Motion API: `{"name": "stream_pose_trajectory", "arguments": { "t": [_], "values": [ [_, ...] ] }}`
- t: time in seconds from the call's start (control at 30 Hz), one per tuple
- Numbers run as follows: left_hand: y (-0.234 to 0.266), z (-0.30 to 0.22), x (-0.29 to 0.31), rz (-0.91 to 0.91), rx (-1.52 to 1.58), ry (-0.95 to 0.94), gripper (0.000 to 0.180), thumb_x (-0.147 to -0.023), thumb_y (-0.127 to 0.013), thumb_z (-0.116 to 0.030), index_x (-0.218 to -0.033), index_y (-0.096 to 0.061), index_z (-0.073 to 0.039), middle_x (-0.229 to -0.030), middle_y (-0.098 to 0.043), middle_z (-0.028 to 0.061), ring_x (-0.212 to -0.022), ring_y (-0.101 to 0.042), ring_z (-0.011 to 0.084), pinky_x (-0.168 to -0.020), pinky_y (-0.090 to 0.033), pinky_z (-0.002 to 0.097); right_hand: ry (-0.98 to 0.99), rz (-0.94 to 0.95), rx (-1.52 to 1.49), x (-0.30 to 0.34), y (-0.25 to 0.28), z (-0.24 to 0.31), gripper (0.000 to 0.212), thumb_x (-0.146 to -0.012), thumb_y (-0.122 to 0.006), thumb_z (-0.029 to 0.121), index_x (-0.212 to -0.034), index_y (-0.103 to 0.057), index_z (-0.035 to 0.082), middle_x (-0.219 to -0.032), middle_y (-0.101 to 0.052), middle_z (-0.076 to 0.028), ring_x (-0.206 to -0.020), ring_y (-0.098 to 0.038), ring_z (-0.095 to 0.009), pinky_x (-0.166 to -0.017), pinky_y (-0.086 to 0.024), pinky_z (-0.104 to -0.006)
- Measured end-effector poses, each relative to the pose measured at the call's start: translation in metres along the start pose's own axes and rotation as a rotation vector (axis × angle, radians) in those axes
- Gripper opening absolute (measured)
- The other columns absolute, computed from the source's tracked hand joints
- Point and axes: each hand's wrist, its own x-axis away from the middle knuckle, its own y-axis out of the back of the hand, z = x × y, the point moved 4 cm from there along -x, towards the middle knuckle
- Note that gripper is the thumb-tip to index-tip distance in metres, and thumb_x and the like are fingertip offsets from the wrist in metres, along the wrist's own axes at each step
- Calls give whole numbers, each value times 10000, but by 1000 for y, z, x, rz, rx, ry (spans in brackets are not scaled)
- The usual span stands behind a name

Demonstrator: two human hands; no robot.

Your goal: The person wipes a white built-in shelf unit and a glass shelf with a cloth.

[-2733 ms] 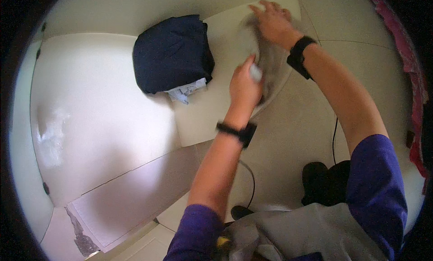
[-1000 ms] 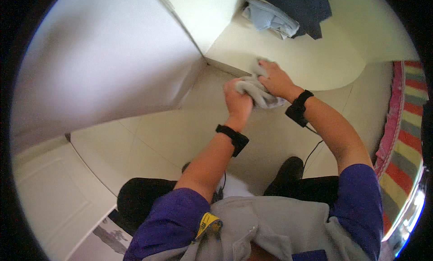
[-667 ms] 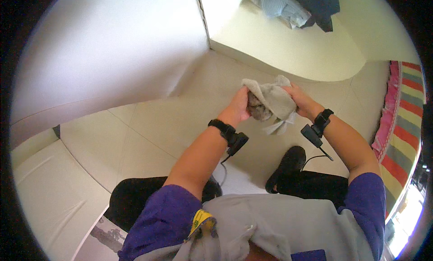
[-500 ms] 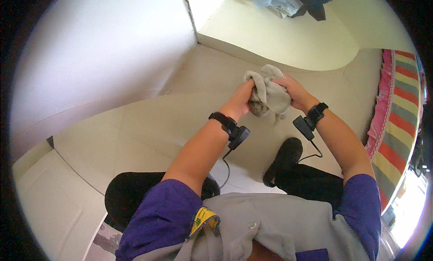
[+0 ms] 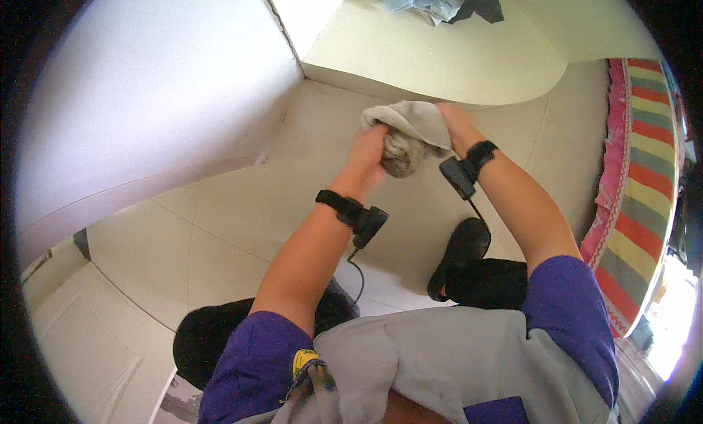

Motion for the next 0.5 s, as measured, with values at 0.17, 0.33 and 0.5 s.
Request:
{"name": "stream_pose_trajectory", "arguments": {
  "t": [0.17,0.33,0.5],
  "values": [
    [44,-28,-1,-122,4,-138,334,-897,-523,-186,-1151,-533,31,-1115,-580,116,-1003,-580,240,-826,-488,394,-64,-47,-197,-24,-65,8,276,-870,-513,167,-1061,-547,-29,-923,-615,-128,-833,-592,-200,-684,-482,-371],
    [25,-31,5,-145,-34,-156,335,-902,-511,-174,-1162,-520,37,-1120,-576,135,-1014,-581,250,-829,-492,391,-67,-116,-338,-2,-63,24,362,-877,-518,197,-1135,-486,-56,-976,-595,-188,-873,-586,-243,-714,-495,-385],
    [-10,-1,-7,-13,-189,-57,310,-913,-512,-183,-1153,-532,13,-1135,-582,114,-1020,-589,241,-849,-503,395,20,-159,-399,26,-15,16,376,-862,-541,216,-1122,-502,-52,-1015,-592,-184,-880,-585,-270,-728,-501,-406]
  ]
}}
